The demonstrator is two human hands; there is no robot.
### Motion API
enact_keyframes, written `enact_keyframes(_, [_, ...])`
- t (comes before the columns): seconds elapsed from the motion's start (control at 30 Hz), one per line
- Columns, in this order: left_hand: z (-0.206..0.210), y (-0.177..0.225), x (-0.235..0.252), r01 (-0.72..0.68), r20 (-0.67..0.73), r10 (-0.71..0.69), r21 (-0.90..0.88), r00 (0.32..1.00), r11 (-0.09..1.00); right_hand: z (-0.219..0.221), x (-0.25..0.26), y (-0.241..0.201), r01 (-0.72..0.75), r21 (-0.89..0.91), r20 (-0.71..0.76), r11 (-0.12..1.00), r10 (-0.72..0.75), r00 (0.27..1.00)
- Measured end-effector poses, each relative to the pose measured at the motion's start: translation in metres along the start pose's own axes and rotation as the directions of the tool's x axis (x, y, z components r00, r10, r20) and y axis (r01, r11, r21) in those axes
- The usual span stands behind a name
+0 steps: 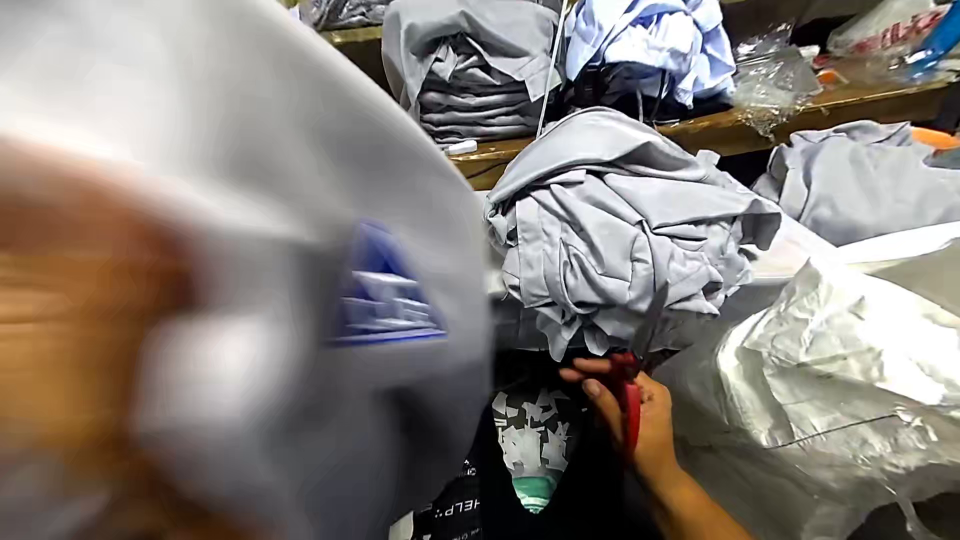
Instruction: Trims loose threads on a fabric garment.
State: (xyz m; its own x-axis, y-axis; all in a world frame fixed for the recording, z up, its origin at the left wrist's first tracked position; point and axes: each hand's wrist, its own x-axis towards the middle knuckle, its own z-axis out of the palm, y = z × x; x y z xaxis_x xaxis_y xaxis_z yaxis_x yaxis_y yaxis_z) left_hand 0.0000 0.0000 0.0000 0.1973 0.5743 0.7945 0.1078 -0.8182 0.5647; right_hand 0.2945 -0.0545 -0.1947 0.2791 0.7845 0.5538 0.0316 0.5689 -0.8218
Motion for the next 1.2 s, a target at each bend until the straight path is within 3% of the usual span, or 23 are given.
enact_keyframes(0.07, [0.083, -0.005, -0.001, 0.076, 0.002, -0.079, -0.314, 0.997, 0.946, 0.017, 0.011, -0.004, 0.004, 0.138, 0.055, 0.990, -0.012, 0.998])
enact_keyframes(0.13, [0.116, -0.035, -0.012, 0.249, 0.153, -0.199, -0.480, 0.968, 0.841, 0.028, 0.016, -0.003, -0.042, 0.224, 0.075, 0.974, 0.026, 0.997])
enact_keyframes(0.23, [0.125, -0.076, -0.029, 0.494, 0.316, -0.380, -0.565, 0.869, 0.661, 0.032, 0.016, 0.009, -0.201, 0.130, 0.048, 0.971, 0.196, 0.979])
enact_keyframes(0.33, [0.121, -0.104, -0.045, 0.638, 0.386, -0.529, -0.617, 0.755, 0.460, 0.027, 0.013, 0.026, -0.293, 0.016, -0.024, 0.956, 0.293, 0.956])
enact_keyframes(0.4, [0.117, -0.122, -0.061, 0.650, 0.387, -0.604, -0.697, 0.697, 0.303, 0.026, 0.011, 0.033, -0.339, 0.010, -0.027, 0.941, 0.339, 0.940])
enact_keyframes(0.47, [0.115, -0.150, -0.083, 0.547, 0.287, -0.682, -0.814, 0.672, 0.196, 0.030, 0.011, 0.039, -0.387, 0.012, -0.025, 0.922, 0.387, 0.922])
enact_keyframes(0.57, [0.108, -0.218, -0.123, 0.545, 0.114, -0.818, -0.796, 0.564, 0.265, 0.039, 0.008, 0.050, -0.340, -0.073, -0.076, 0.938, 0.335, 0.939])
enact_keyframes(0.6, [0.108, -0.229, -0.134, 0.539, 0.076, -0.819, -0.787, 0.568, 0.300, 0.041, 0.007, 0.052, -0.294, -0.125, -0.092, 0.948, 0.284, 0.954])
enact_keyframes(0.67, [0.113, -0.225, -0.147, 0.436, 0.073, -0.729, -0.840, 0.681, 0.324, 0.044, 0.006, 0.049, -0.255, -0.181, -0.083, 0.950, 0.243, 0.966])
enact_keyframes(0.7, [0.117, -0.207, -0.142, 0.440, 0.088, -0.706, -0.834, 0.703, 0.334, 0.045, 0.004, 0.045, -0.259, -0.182, -0.055, 0.949, 0.253, 0.966])
enact_keyframes(0.73, [0.121, -0.175, -0.128, 0.508, 0.092, -0.728, -0.775, 0.679, 0.376, 0.045, 0.003, 0.041, -0.277, -0.169, -0.019, 0.946, 0.278, 0.961])
enact_keyframes(0.83, [0.140, -0.144, -0.113, 0.618, 0.273, -0.569, -0.514, 0.775, 0.595, 0.047, -0.003, 0.030, -0.333, -0.101, -0.007, 0.937, 0.334, 0.942])
enact_keyframes(0.87, [0.145, -0.145, -0.113, 0.579, 0.370, -0.449, -0.436, 0.813, 0.689, 0.048, -0.004, 0.029, -0.331, -0.108, -0.032, 0.937, 0.330, 0.944])
enact_keyframes(0.93, [0.153, -0.144, -0.110, 0.492, 0.515, -0.274, -0.355, 0.812, 0.795, 0.043, -0.004, 0.031, -0.306, -0.159, -0.091, 0.939, 0.294, 0.951])
enact_keyframes(1.07, [0.150, -0.154, -0.093, 0.554, 0.634, -0.200, -0.427, 0.747, 0.715, 0.018, -0.004, 0.037, -0.331, -0.142, -0.132, 0.933, 0.313, 0.940])
enact_keyframes(1.2, [0.130, -0.182, -0.094, 0.521, 0.542, -0.269, -0.386, 0.796, 0.762, -0.021, -0.004, 0.036, -0.360, 0.110, -0.031, 0.926, 0.365, 0.930])
